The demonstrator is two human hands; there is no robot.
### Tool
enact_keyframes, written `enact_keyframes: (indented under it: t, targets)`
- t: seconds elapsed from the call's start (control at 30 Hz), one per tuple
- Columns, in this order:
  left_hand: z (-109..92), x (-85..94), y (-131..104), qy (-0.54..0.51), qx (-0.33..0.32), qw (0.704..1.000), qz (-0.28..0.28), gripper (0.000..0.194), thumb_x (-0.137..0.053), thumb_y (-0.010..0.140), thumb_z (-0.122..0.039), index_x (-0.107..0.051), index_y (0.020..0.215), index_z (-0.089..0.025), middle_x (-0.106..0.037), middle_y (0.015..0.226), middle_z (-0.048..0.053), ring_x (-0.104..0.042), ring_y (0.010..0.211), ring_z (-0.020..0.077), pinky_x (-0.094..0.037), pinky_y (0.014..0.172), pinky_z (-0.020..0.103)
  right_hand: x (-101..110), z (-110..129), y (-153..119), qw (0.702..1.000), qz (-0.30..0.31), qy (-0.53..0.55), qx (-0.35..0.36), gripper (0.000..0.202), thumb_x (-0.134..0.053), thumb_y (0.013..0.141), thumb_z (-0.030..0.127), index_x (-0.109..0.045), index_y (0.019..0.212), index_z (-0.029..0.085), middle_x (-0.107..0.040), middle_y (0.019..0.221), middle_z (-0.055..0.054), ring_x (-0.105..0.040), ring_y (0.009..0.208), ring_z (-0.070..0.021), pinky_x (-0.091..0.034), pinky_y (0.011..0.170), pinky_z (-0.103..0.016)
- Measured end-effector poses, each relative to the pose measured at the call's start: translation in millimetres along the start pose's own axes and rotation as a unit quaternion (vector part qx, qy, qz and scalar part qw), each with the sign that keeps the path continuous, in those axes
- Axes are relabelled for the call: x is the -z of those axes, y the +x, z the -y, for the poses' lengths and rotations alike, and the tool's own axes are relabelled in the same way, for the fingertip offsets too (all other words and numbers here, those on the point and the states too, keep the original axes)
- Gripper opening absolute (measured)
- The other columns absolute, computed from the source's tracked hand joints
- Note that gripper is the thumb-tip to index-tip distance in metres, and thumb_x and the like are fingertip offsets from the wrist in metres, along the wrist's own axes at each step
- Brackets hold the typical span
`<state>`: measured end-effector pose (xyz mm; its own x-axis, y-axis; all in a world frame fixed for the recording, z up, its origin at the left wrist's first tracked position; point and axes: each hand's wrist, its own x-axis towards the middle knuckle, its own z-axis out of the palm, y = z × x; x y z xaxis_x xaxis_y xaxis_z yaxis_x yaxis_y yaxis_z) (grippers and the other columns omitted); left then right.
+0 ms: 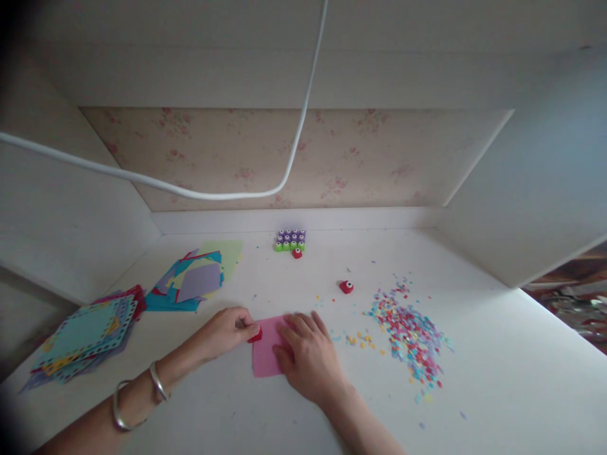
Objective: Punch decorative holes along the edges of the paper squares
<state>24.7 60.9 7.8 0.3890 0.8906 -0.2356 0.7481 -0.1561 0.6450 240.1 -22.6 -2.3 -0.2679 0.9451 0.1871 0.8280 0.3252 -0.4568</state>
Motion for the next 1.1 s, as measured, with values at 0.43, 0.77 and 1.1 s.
enact_keyframes:
  t: [0.43, 0.77, 1.1]
  targets:
    - [-13, 3.2, 15, -0.017, 0.067, 0.995, 0.065, 0.019, -0.065, 0.065, -0.033, -0.053, 0.062, -0.019, -0.044, 0.049, -0.007, -0.036, 0.045, 0.0099, -0.022, 0.045, 0.023, -1, 3, 1, 1.000, -0.012, 0.000, -0.001, 0.034, -0.061, 0.087, 0.027, -0.066, 0.121, 0.027, -0.065, 0.128, -0.007, -0.056, 0.123, -0.0258, -0.032, 0.112, -0.054]
    - [-3, 13.3, -16, -0.012, -0.030, 0.999, 0.020, 0.031, -0.057, 0.081, -0.044, -0.070, 0.075, -0.017, -0.070, 0.078, 0.004, -0.063, 0.077, 0.0196, -0.045, 0.070, 0.026, 0, 0, 2, 1.000, -0.021, 0.012, -0.003, 0.033, -0.063, 0.086, 0.028, -0.067, 0.119, 0.027, -0.065, 0.127, -0.005, -0.056, 0.120, -0.0253, -0.033, 0.112, -0.051]
    - [14, 10.3, -43, 0.023, -0.098, 0.991, -0.087, 0.021, -0.055, 0.091, -0.035, -0.071, 0.101, -0.025, -0.068, 0.105, 0.004, -0.065, 0.090, 0.0188, -0.050, 0.085, 0.030, 3, -1, 3, 0.999, -0.031, 0.012, 0.005, 0.029, -0.062, 0.088, 0.028, -0.066, 0.117, 0.026, -0.065, 0.124, -0.007, -0.058, 0.117, -0.0264, -0.039, 0.109, -0.050]
